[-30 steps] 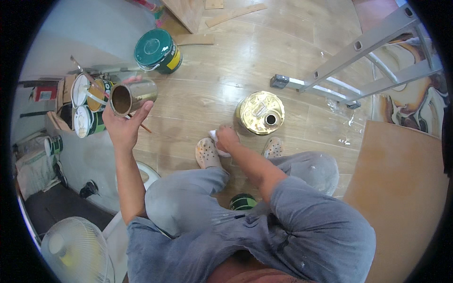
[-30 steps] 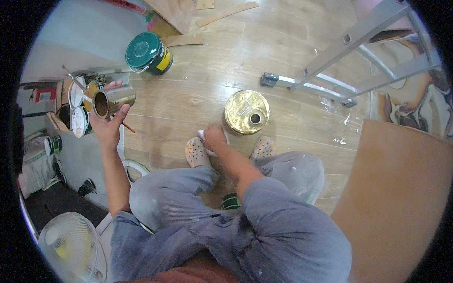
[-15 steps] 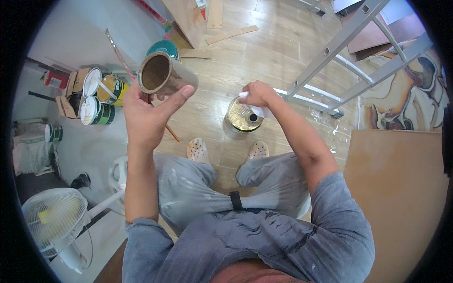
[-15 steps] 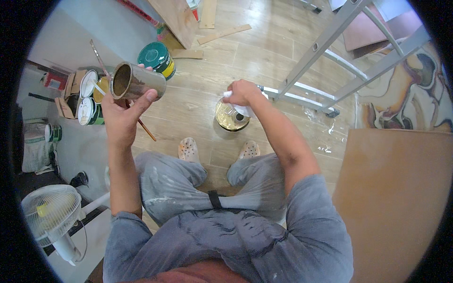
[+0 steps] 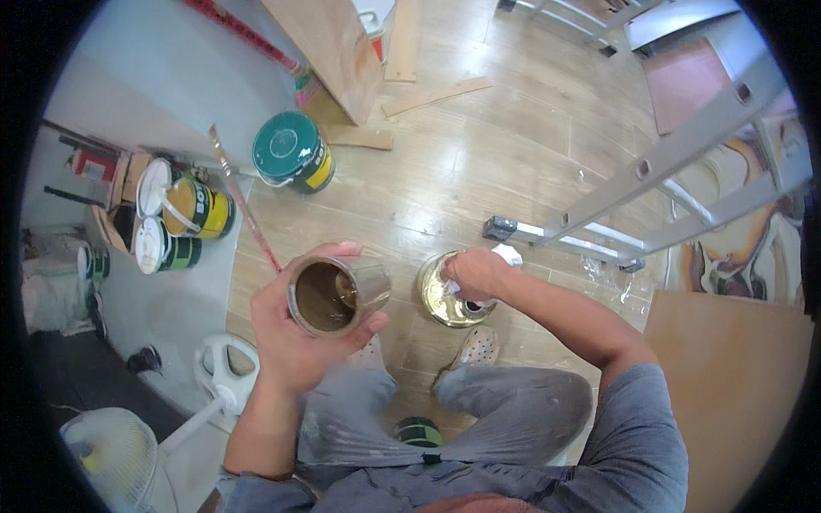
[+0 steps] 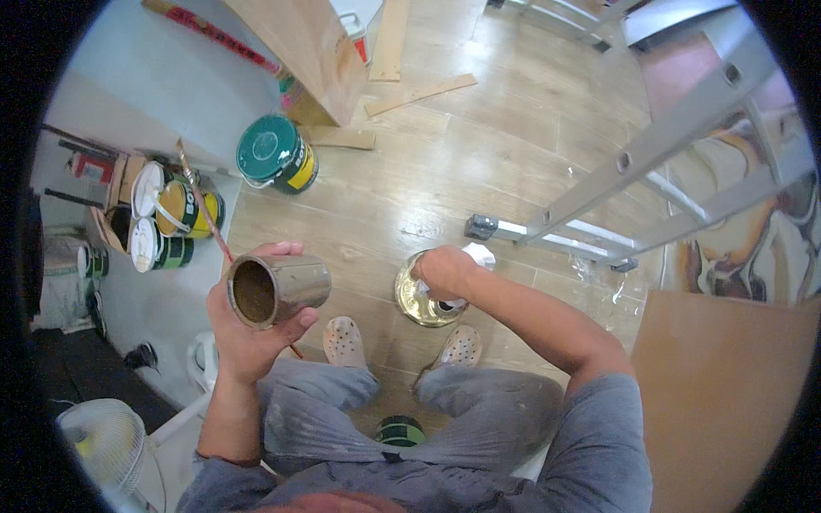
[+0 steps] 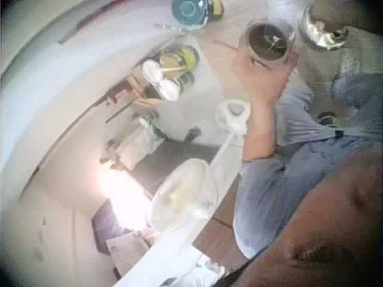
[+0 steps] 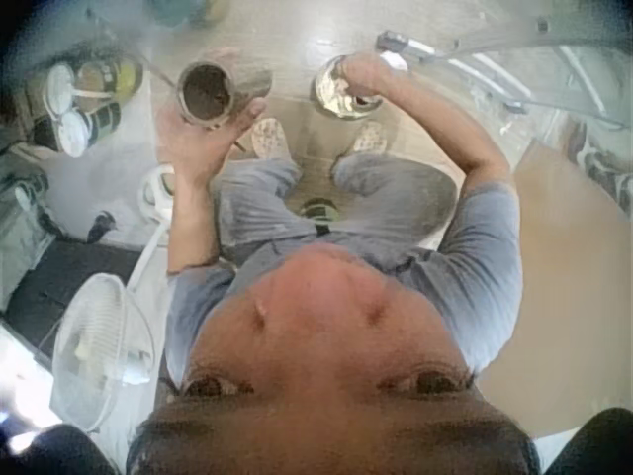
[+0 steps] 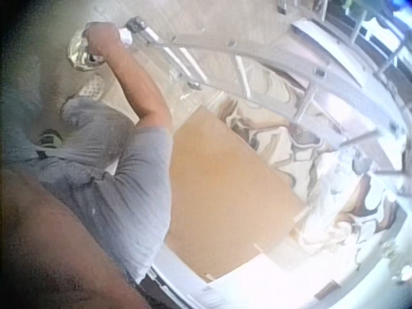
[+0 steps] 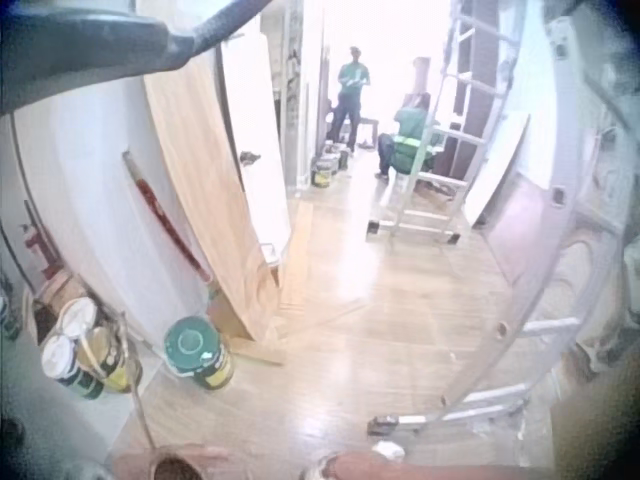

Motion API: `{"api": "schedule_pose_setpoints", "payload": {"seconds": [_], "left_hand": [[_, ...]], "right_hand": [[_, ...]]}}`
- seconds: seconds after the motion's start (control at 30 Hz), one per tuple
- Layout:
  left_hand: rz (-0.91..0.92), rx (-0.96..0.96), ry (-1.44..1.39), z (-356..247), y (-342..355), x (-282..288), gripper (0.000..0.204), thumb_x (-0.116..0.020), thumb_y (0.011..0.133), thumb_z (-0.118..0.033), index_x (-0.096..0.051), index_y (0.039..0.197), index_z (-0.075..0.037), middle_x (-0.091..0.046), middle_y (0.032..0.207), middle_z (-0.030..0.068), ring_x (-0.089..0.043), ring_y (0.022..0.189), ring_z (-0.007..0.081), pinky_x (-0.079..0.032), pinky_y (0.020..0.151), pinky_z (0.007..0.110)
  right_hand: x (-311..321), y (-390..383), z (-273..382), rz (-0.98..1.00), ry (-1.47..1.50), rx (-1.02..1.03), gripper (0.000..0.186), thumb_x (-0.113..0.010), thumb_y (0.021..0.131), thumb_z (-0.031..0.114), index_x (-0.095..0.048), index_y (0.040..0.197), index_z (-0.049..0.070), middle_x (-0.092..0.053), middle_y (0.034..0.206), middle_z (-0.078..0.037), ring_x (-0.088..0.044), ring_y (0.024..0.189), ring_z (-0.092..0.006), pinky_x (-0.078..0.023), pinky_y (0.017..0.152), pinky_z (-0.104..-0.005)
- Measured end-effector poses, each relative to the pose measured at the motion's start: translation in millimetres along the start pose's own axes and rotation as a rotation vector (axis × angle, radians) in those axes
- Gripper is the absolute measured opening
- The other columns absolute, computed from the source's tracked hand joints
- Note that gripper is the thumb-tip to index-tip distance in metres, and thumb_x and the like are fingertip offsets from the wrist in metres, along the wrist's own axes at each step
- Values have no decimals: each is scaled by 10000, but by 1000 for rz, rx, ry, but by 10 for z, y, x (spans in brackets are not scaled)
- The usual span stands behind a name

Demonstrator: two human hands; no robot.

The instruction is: The person picks up a small paint can and a stir stick, walks to a larger paint bucket, and pours the small can's contents into the larger bucket. They then stir the mixture thoroughly with the stick.

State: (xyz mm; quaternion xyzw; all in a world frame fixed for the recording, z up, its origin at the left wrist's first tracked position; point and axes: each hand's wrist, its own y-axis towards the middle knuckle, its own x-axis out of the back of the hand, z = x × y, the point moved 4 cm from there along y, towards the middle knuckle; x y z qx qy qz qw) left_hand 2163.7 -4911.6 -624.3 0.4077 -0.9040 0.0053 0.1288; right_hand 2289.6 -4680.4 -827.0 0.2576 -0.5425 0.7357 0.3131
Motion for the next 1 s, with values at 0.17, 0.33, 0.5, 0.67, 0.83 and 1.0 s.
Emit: {"api": "schedule_pose_setpoints", "payload": {"seconds": [0.17, 0.33, 0.5, 0.67, 0.83, 1.0], "left_hand": [[48, 109, 148, 399, 432, -143, 646, -977, 743, -85, -709, 1328, -27, -768, 1215, 94, -735, 1085, 180, -584, 965, 334], [-120, 59, 156, 554, 581, -180, 675, -1010, 707, -158, -734, 1320, -89, -789, 1131, 101, -768, 1018, 222, -602, 920, 357], [-164, 101, 209, -53, 317, 52, 648, -989, 749, -180, -723, 1331, -78, -784, 1140, 119, -765, 1041, 236, -597, 935, 373], [-138, 161, 284, -1441, 89, 604, 635, -986, 754, -192, -722, 1310, -39, -786, 1111, 128, -771, 1027, 251, -598, 935, 377], [-84, 300, 398, -3023, 259, 1113, 579, -970, 774, -184, -732, 1278, -26, -793, 1064, 111, -767, 975, 219, -598, 904, 364], [-98, 283, 337, -4181, 658, 1347, 543, -939, 832, -161, -722, 1309, -19, -797, 1128, 103, -733, 1017, 181, -564, 966, 338]], "right_hand": [[139, -54, -32, 21, 150, 13, 334, -782, 885, 341, -785, 1172, 172, -793, 1052, -180, -770, 1001, -383, -618, 876, -503], [415, -352, 33, 1, 231, -81, 385, -743, 921, 362, -770, 1235, 141, -792, 1078, -202, -764, 1032, -397, -612, 909, -514], [1109, -1060, 222, -115, 347, -145, 398, -729, 924, 355, -752, 1216, 86, -783, 1051, -224, -756, 1001, -422, -601, 904, -526], [2278, -2167, 535, -297, 439, -220, 376, -762, 890, 357, -743, 1140, 76, -772, 1039, -229, -736, 995, -442, -583, 905, -535], [3303, -3262, 921, -453, 503, -301, 432, -796, 852, 357, -758, 1169, 67, -773, 1079, -247, -743, 1019, -437, -591, 920, -528], [4195, -4160, 1121, -523, 575, -392, 455, -818, 827, 340, -779, 1191, 69, -776, 1101, -259, -742, 1066, -416, -586, 957, -503]]}}
